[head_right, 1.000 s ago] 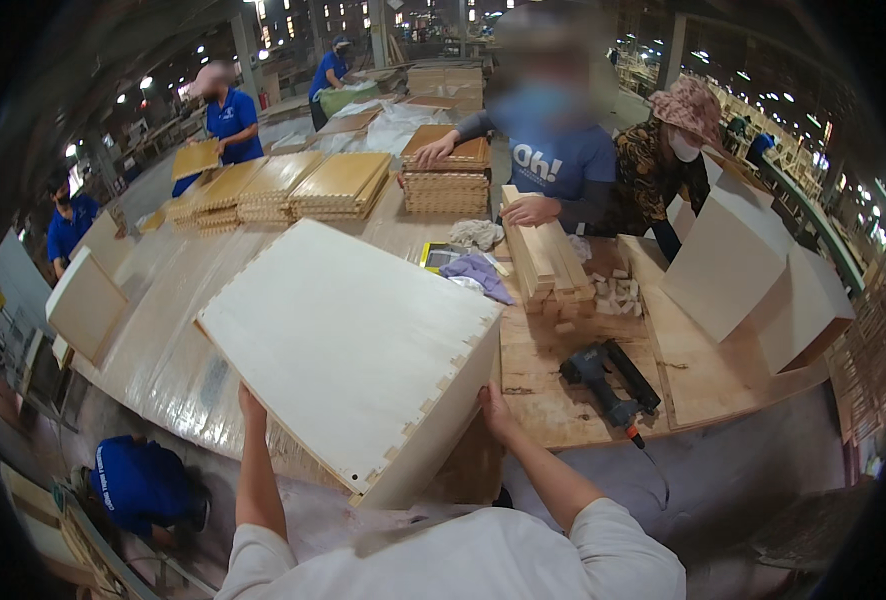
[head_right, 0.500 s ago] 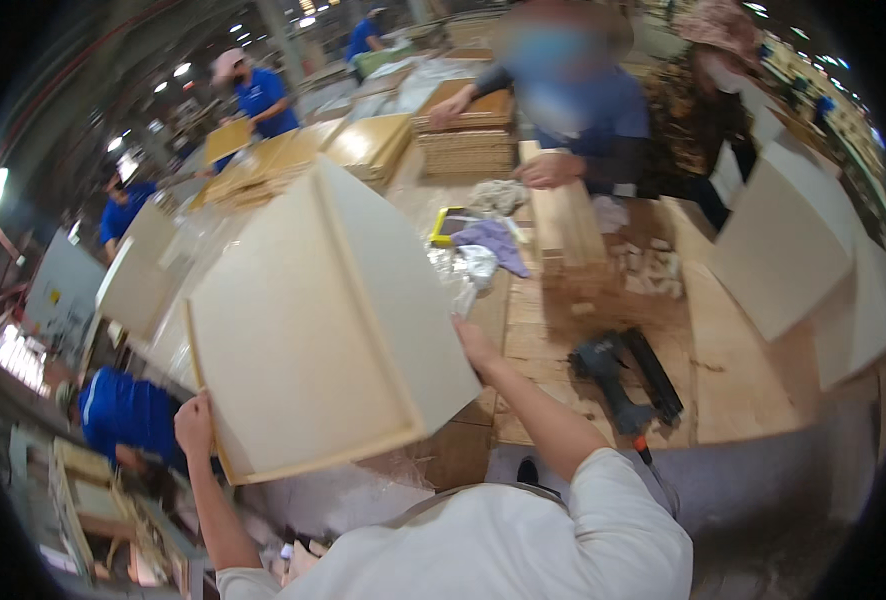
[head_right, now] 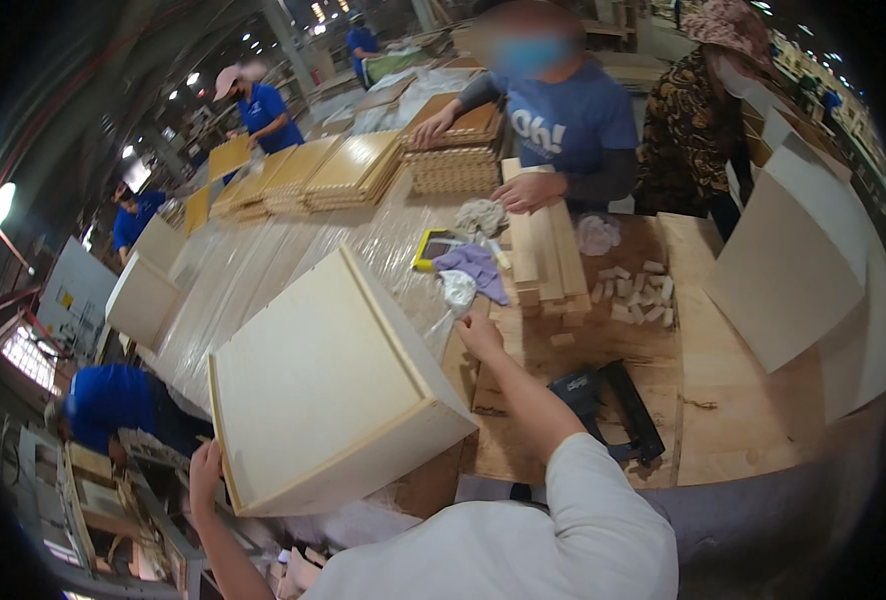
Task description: The person assembles wooden boxes by attaching side panels to a base using a pneumatic nail gun. They repeatedly position the panels, secure them with nails, and wipe the edges with a cloth. The process is repeated for multiple units in a factory setting.
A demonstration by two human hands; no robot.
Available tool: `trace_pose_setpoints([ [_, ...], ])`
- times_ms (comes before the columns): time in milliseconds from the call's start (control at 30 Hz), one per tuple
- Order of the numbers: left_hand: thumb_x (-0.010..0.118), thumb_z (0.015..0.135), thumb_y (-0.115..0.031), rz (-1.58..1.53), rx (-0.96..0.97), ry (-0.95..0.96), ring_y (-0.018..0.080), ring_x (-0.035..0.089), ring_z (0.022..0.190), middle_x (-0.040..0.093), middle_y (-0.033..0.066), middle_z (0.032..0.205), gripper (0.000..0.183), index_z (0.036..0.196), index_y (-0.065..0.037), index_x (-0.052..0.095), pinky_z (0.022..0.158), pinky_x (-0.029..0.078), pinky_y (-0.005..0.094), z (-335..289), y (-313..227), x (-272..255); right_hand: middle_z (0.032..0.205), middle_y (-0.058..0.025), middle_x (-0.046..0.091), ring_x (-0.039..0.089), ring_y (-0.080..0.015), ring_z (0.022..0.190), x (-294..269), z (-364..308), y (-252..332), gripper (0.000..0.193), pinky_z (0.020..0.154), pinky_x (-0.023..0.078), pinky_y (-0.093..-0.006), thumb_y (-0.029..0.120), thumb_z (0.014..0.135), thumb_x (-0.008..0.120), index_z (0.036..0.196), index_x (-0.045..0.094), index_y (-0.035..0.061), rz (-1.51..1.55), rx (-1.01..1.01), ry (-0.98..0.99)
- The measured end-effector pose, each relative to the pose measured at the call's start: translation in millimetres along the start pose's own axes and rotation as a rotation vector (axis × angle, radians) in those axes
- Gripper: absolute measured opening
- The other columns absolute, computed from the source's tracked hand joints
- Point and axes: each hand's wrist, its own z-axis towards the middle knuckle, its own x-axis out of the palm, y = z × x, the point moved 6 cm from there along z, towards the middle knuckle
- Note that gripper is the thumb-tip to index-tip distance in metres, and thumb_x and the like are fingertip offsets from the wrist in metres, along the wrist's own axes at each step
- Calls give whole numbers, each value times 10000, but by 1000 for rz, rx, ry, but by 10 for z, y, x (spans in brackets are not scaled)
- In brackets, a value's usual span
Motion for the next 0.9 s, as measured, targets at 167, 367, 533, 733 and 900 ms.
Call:
trace_pose_setpoints([
  [167, 391, 1007, -428, -654, -51, -100, 131, 622, 859, 638, 52, 996, 466, 1189, -20, 525, 722, 497, 266, -690, 245, 194, 961, -126, 665, 634, -311, 931, -94, 468, 89, 311, 792, 499, -422, 313, 815, 599, 988, 635, 58, -83, -33, -184],
  [367, 291, 982, -575, -986, -130, -352, 211, 526, 1175, 526, 100, 1305, 676, 1393, -43, 368, 970, 420, 338, -1157, 188, 557, 1153, -152, 580, 570, -347, 1080, 13, 744, 82, 413, 853, 481, -470, 362, 832, 610, 1132, 552, 84, -263, 103, -167],
  [533, 255, 977, -598, -798, -126, -469, 239, 455, 1253, 460, 126, 1375, 722, 1414, -32, 355, 1054, 336, 358, -1117, 171, 602, 1133, -166, 587, 583, -357, 1059, 76, 800, -1, 429, 853, 484, -469, 360, 824, 632, 1126, 533, 71, -285, 139, -175],
  [733, 238, 971, -617, -673, -173, -512, 241, 455, 1252, 462, 127, 1376, 758, 1401, -10, 384, 1055, 326, 349, -1202, 359, 581, 1022, -163, 632, 623, -352, 946, 226, 811, -89, 361, 810, 502, -453, 321, 788, 661, 1019, 587, 54, -334, 116, -82],
  [900, 243, 969, -620, -709, -105, -472, 236, 465, 1238, 485, 134, 1355, 772, 1389, 8, 403, 1051, 323, 339, -995, 255, 579, 1036, -140, 621, 629, -305, 933, 50, 1025, -59, 283, 759, 531, -423, 222, 779, 600, 988, 588, 31, 128, 136, -88],
])
